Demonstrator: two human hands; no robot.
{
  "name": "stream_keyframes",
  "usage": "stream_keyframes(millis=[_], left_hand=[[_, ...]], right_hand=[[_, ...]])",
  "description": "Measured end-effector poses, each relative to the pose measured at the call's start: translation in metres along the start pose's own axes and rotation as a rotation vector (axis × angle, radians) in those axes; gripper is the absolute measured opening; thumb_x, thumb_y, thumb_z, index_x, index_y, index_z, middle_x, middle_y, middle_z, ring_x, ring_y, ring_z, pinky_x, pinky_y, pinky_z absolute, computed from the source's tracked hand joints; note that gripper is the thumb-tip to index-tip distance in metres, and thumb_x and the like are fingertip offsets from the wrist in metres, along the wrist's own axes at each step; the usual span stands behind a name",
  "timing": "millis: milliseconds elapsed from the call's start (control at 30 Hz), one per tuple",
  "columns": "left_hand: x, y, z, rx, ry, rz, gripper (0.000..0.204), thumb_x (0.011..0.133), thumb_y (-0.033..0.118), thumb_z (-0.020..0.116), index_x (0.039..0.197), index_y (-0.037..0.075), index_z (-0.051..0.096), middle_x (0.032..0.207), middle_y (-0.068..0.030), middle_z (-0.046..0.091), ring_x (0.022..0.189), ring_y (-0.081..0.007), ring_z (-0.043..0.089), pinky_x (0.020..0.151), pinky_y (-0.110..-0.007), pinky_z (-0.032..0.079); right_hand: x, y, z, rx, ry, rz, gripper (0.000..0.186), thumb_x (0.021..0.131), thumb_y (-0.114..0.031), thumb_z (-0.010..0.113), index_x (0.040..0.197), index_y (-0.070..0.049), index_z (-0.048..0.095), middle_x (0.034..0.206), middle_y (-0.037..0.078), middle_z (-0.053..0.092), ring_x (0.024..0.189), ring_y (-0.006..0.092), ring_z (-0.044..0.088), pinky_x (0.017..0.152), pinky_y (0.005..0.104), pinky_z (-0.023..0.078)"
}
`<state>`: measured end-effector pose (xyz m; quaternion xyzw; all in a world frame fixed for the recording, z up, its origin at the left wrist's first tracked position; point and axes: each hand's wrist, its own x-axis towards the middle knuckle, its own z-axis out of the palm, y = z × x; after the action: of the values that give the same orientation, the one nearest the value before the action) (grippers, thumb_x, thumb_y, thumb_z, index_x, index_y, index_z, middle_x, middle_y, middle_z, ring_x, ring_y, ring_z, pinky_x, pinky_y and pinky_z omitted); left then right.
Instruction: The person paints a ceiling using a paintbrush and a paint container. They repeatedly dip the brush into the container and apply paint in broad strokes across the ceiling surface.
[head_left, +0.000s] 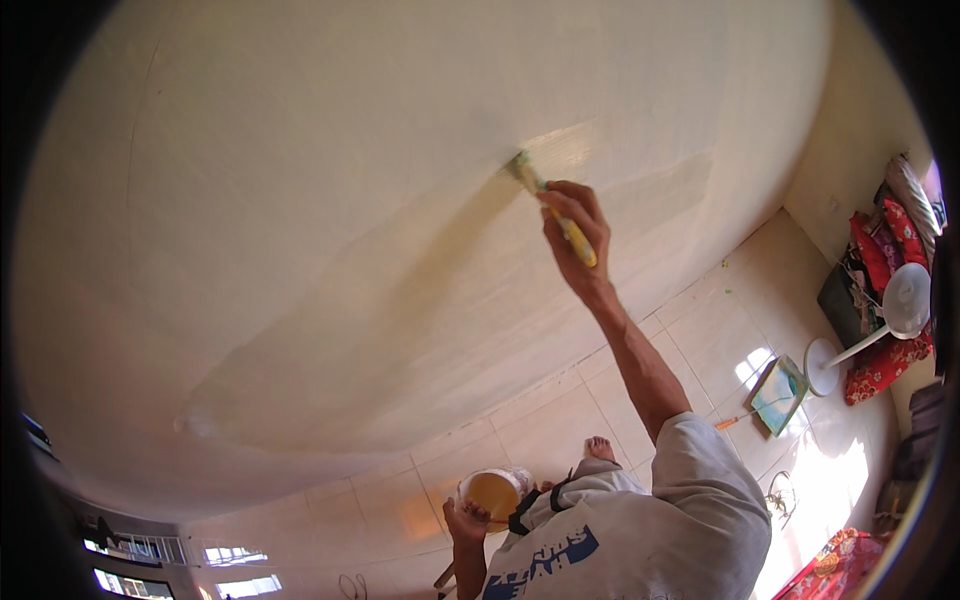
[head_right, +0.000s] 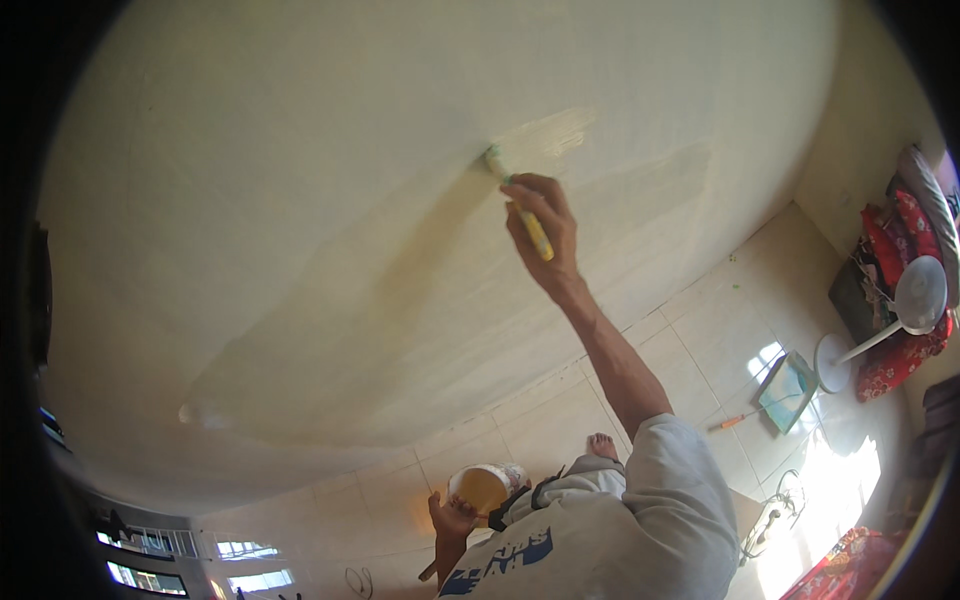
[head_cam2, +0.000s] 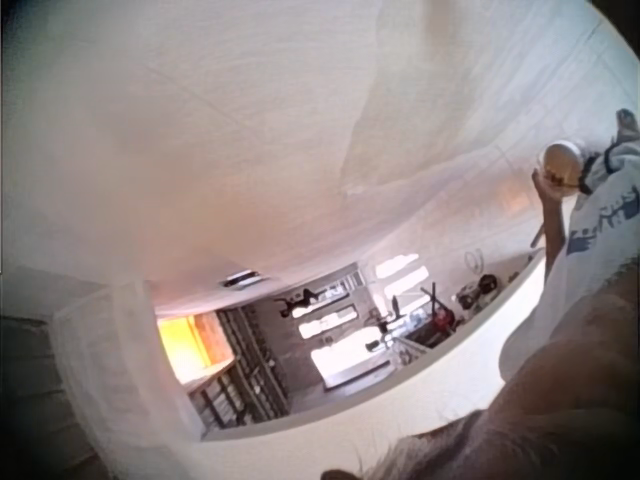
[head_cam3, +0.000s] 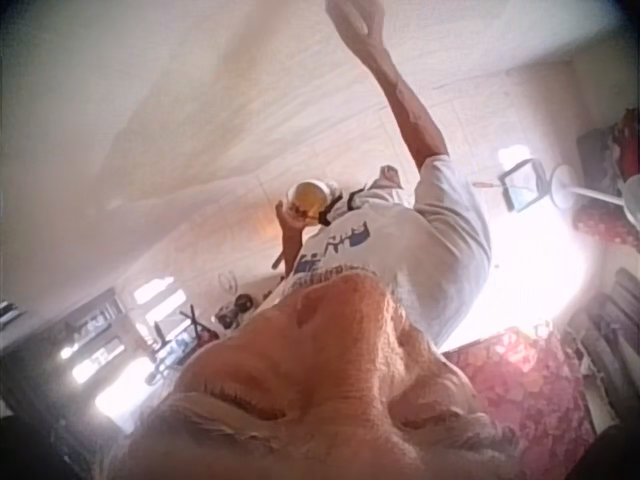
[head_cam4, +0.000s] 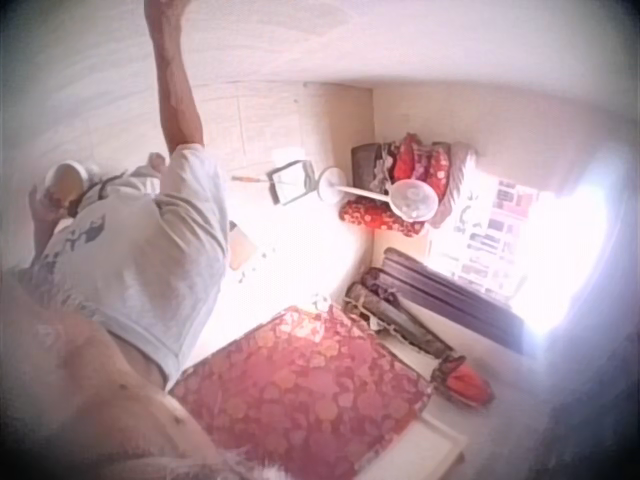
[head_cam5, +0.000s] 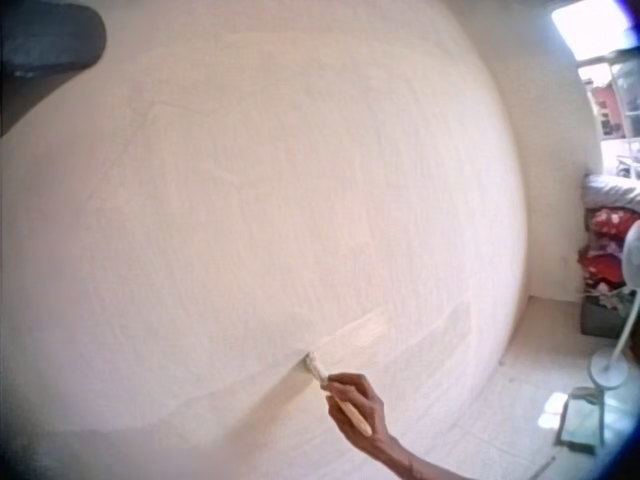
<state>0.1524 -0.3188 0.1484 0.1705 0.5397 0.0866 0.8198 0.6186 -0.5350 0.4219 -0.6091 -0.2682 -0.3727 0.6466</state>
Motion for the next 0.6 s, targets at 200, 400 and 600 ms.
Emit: stream_keyframes(millis=[200, 400, 600], left_hand=[[-0.003, -0.004, 0.004, -0.003, 0.041, 0.046, 0.046, 0.091, 0.056, 0.053, 0.084, 0.01, 0.053, 0.07, -0.0034, 0.048, 0.064, -0.0223, 0.045, 0.063, -0.039, 0.04], [0.002, 0.0, -0.001, -0.011, 0.019, 0.001, 0.046, 0.091, 0.055, 0.053, 0.085, 0.01, 0.054, 0.071, -0.004, 0.049, 0.065, -0.022, 0.045, 0.062, -0.039, 0.04], [0.002, 0.0, -0.001, 0.035, 0.013, 0.018, 0.046, 0.092, 0.055, 0.052, 0.084, 0.009, 0.053, 0.07, -0.0043, 0.049, 0.064, -0.0215, 0.045, 0.062, -0.038, 0.04]], right_hand=[[-0.024, -0.04, 0.045, 0.274, -0.279, 0.111, 0.027, 0.089, 0.008, 0.068, 0.112, -0.006, 0.071, 0.12, 0.01, 0.065, 0.099, 0.0204, 0.067, 0.077, 0.0317, 0.054], [0.004, 0.025, -0.016, 0.255, -0.145, 0.187, 0.022, 0.092, 0.005, 0.066, 0.111, -0.005, 0.074, 0.12, 0.011, 0.067, 0.111, 0.022, 0.065, 0.088, 0.0325, 0.054], [0.037, 0.089, -0.105, 0.119, 0.007, 0.257, 0.021, 0.094, -0.004, 0.066, 0.115, -0.003, 0.07, 0.126, 0.01, 0.065, 0.116, 0.0202, 0.06, 0.097, 0.0329, 0.052]])
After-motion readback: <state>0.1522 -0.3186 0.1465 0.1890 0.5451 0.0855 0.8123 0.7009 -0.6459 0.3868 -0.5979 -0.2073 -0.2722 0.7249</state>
